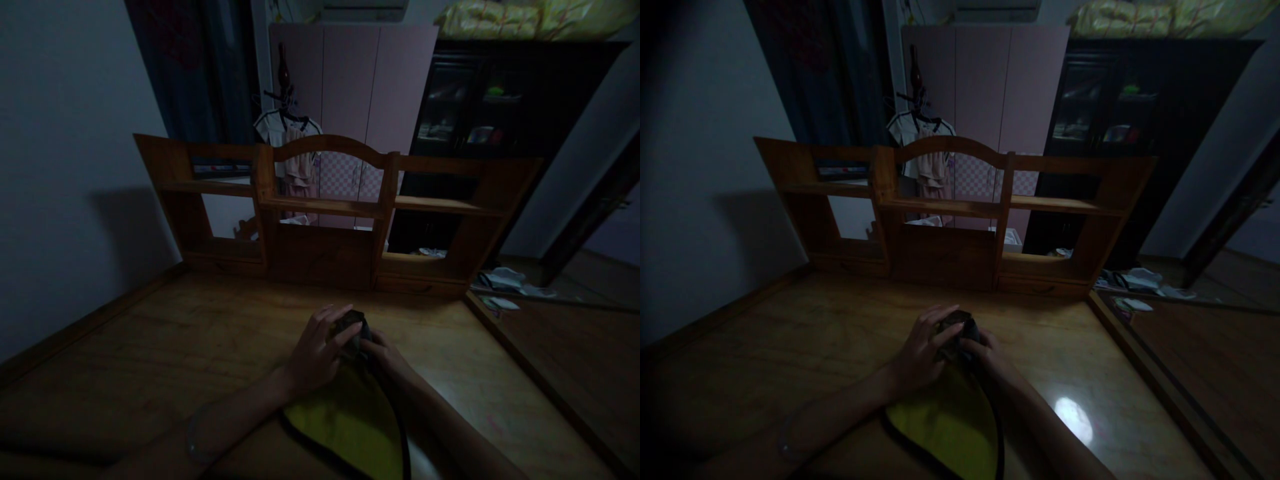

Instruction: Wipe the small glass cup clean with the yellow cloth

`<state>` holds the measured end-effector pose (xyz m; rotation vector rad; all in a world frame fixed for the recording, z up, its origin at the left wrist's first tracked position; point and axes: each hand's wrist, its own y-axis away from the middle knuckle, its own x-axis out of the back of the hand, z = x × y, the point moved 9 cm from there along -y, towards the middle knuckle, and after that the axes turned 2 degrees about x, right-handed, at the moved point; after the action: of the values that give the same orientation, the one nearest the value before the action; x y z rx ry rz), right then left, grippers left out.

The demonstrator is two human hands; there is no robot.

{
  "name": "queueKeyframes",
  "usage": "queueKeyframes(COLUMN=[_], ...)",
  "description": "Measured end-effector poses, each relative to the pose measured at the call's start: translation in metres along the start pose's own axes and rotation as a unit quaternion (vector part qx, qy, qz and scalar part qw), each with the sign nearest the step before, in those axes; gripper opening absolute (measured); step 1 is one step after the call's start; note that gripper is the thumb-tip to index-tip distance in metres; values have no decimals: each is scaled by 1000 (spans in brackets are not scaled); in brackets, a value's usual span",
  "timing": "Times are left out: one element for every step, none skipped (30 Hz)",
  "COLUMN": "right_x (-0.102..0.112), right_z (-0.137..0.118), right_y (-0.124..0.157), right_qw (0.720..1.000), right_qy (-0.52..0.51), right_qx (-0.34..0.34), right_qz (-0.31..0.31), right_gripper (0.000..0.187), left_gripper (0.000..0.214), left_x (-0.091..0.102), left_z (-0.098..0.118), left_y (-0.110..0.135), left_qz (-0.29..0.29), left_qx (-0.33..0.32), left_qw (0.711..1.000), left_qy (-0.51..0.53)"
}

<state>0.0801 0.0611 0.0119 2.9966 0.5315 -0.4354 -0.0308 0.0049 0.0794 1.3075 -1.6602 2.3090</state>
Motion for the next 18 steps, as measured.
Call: queueKeyframes(right_x=[1, 2, 4, 8, 11, 15, 17, 18, 18, 17, 15, 14, 12, 11, 10, 9, 8, 7], right_z=[-2, -3, -3, -2, -1, 1, 2, 3, 3, 3, 3, 2, 1, -1, -3, -4, -4, -3], right_y=[-1, -2, -3, -4, -5, -6, -7, -7, -7, -6, -5, -4, -3, -2, -2, -1, -1, -2], right_qw=[1000, 999, 999, 998, 997, 996, 996, 995, 995, 996, 996, 996, 996, 996, 995, 995, 996, 996], right_qy=[11, 23, 35, 44, 51, 56, 59, 59, 57, 55, 54, 52, 51, 51, 52, 53, 52, 50], right_qx=[10, 23, 34, 44, 51, 59, 66, 71, 74, 74, 72, 71, 71, 75, 78, 80, 78, 72], right_qz=[-2, -3, 0, 7, 14, 21, 24, 25, 23, 18, 13, 11, 11, 13, 14, 14, 9, 2], right_gripper=[28, 27, 26, 26, 27, 29, 32, 34, 36, 36, 36, 35, 34, 34, 34, 35, 35, 36], left_gripper=[79, 79, 78, 77, 75, 73, 70, 68, 67, 66, 65, 65, 64, 64, 63, 63, 63, 63], left_x=[-1, -1, -2, -1, -1, -1, 0, 1, 2, 3, 3, 3, 3, 3, 3, 2, 2, 2], left_z=[2, 4, 6, 8, 10, 13, 15, 17, 19, 20, 21, 22, 22, 22, 22, 23, 23, 23], left_y=[1, 2, 2, 2, 2, 2, 2, 2, 2, 2, 1, 1, 2, 2, 2, 2, 2, 3], left_qz=[-3, -6, -7, -8, -8, -8, -5, -2, 1, 3, 4, 5, 5, 5, 4, 2, 1, 1], left_qx=[-11, -20, -28, -36, -43, -50, -58, -64, -69, -73, -75, -77, -79, -81, -85, -88, -90, -93], left_qw=[1000, 1000, 999, 999, 998, 997, 997, 996, 995, 995, 994, 994, 994, 994, 993, 993, 992, 992], left_qy=[-9, -17, -25, -32, -40, -49, -58, -66, -72, -75, -75, -75, -75, -76, -79, -83, -87, -90])
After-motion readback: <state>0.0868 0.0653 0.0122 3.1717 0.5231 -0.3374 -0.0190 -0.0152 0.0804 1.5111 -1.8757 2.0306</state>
